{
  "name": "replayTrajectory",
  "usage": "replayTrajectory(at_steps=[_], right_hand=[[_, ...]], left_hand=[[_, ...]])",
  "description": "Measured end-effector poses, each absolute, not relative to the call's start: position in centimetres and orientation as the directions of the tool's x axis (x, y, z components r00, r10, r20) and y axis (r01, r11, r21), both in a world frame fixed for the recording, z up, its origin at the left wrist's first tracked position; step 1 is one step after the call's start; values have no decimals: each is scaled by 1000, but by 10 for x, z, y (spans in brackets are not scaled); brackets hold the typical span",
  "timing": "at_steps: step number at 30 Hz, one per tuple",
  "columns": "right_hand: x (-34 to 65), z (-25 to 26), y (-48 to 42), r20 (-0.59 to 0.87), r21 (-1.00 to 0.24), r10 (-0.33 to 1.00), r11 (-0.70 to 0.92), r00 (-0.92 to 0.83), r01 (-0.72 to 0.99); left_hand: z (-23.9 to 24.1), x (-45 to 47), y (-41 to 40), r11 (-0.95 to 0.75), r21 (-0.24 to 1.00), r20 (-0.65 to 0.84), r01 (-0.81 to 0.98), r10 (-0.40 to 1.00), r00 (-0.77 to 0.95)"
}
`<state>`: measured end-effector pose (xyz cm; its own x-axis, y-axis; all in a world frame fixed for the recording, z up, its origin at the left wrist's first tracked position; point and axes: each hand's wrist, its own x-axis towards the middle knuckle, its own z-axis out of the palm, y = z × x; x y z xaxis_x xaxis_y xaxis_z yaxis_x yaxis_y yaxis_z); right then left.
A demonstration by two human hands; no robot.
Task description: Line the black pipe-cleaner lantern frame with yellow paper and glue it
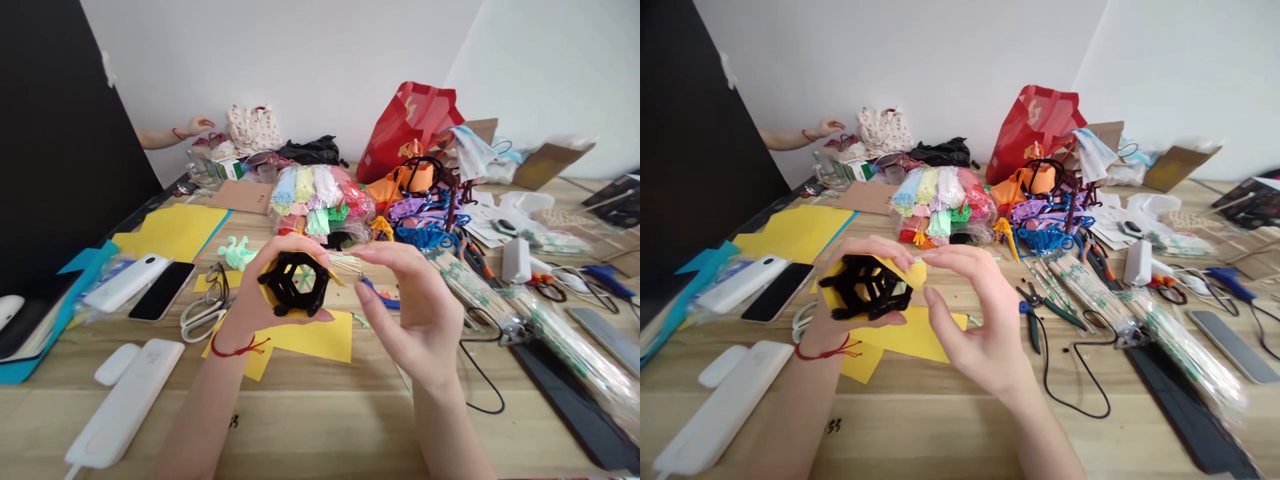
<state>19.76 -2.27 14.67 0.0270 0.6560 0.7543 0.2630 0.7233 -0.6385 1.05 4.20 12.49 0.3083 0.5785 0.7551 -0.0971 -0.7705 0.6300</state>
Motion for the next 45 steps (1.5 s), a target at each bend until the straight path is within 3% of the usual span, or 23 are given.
replayTrajectory(at_steps=[4,11,17,22,26,29,34,37,40,45], right_hand=[[199,147,-22,710,-667,699,706,-82,239],[197,144,-21,703,-681,709,695,-61,231],[201,145,-20,769,-550,620,765,-154,334],[198,145,-23,773,-505,595,787,-220,355],[192,140,-24,819,-469,560,778,-124,418],[189,137,-22,838,-406,523,788,-155,463],[190,138,-19,839,-348,500,796,-213,496],[192,140,-16,835,-352,499,808,-233,473],[191,139,-14,835,-380,508,810,-212,446],[192,136,-9,807,-525,587,763,-63,377]], left_hand=[[124,19,37,-753,647,753,-117,608,251],[122,35,34,-722,671,741,-169,642,198],[103,44,56,-627,698,707,-345,681,191],[91,50,59,-529,755,632,-387,745,214],[99,52,45,-536,821,570,-198,789,228],[106,51,40,-548,835,542,-52,801,254],[108,49,41,-548,829,559,-109,811,173],[108,49,40,-543,809,575,-225,811,106],[109,47,39,-592,775,621,-221,778,96],[113,42,40,-850,511,859,-131,508,58]])
